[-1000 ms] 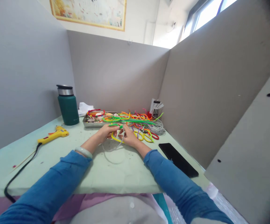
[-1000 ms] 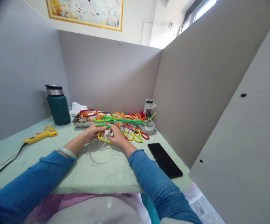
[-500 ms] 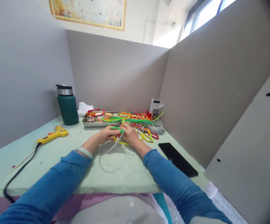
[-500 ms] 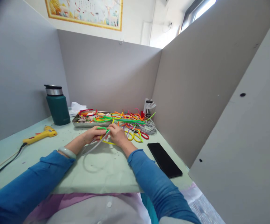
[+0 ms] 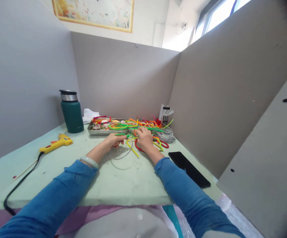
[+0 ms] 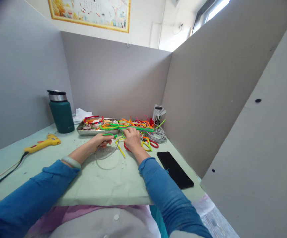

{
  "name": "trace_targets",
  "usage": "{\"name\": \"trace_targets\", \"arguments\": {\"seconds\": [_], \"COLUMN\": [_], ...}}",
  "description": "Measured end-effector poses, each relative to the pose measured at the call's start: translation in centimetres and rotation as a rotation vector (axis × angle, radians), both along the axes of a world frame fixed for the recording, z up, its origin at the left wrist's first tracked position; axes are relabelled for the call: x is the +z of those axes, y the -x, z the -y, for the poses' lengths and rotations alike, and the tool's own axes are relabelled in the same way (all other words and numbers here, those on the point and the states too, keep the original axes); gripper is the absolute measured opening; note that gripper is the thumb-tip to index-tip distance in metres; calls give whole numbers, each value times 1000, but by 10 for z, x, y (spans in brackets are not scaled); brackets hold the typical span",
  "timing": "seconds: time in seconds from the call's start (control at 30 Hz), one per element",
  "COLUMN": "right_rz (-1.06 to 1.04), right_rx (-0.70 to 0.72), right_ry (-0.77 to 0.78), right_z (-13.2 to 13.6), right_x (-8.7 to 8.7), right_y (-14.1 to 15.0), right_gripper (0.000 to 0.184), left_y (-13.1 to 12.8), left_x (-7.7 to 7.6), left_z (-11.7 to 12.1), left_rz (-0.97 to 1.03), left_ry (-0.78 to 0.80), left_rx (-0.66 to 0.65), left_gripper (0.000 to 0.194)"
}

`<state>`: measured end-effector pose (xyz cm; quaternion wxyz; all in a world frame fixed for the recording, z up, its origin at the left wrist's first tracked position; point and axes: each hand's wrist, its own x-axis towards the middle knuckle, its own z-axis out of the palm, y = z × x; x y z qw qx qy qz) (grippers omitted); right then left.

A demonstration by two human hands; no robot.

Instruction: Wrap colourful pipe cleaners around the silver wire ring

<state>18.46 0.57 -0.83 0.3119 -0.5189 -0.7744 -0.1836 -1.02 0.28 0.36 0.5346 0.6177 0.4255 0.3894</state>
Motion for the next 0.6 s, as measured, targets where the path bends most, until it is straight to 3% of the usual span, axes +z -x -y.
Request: {"name": "trace_targets", "arguments": {"seconds": [0.27,0.6], "right_rz": [251,243], "right_rx": [346,128], "right_ry": [131,151], "right_z": [16,4], "right_x": [-10,-13], "right_y": [26,16], "right_gripper": [28,20], "left_y": [3,0], "left_x": [-2,-3], "left_z": [-8,-1], "left_rz": [79,-77], "left_ry": [-9,-16], "left_rx": [170,4], "left_gripper": [40,38]}}
